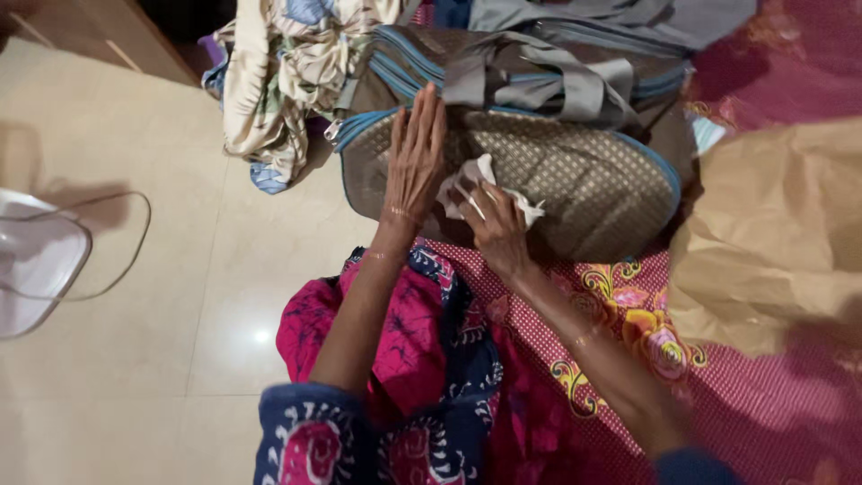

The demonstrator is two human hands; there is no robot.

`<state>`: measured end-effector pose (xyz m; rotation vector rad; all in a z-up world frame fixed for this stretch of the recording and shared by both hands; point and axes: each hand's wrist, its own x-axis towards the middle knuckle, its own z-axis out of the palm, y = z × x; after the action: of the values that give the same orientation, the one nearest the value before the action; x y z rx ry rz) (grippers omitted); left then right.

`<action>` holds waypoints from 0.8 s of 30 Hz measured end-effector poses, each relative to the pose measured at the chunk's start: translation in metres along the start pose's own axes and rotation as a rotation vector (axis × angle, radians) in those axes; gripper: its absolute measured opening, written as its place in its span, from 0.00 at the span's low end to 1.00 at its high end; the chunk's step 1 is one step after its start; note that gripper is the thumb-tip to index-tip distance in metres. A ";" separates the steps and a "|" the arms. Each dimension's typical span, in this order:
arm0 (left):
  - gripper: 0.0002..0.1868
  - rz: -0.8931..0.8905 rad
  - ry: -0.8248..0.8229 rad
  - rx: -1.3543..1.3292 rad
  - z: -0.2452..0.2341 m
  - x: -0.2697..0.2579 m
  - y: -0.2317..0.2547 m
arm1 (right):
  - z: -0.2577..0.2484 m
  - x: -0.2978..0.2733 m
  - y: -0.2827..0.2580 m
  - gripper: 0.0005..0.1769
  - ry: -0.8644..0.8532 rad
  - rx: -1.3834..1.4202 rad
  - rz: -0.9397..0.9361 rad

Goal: The person wipes the exterior of a patterned travel bag with a white cloth. They systematically clean the top, sides, and handle areas of the bag, which is placed on a bed.

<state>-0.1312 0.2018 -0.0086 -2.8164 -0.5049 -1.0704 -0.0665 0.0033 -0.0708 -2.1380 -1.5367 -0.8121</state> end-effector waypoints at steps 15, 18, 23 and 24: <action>0.34 0.157 -0.183 0.226 -0.009 -0.041 0.054 | 0.002 -0.022 0.026 0.32 0.203 -0.091 0.462; 0.34 0.117 -0.176 0.203 0.001 -0.042 0.058 | 0.045 -0.089 0.009 0.18 0.139 -0.120 0.237; 0.34 0.028 -0.231 0.178 0.001 -0.042 0.075 | 0.019 -0.146 0.053 0.19 0.148 0.018 0.421; 0.34 0.005 -0.211 0.165 0.000 -0.039 0.081 | 0.001 -0.134 0.072 0.20 0.176 0.017 0.546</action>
<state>-0.1316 0.1146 -0.0314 -2.7947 -0.5748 -0.6976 -0.0298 -0.1169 -0.1569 -2.2415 -0.8057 -0.7560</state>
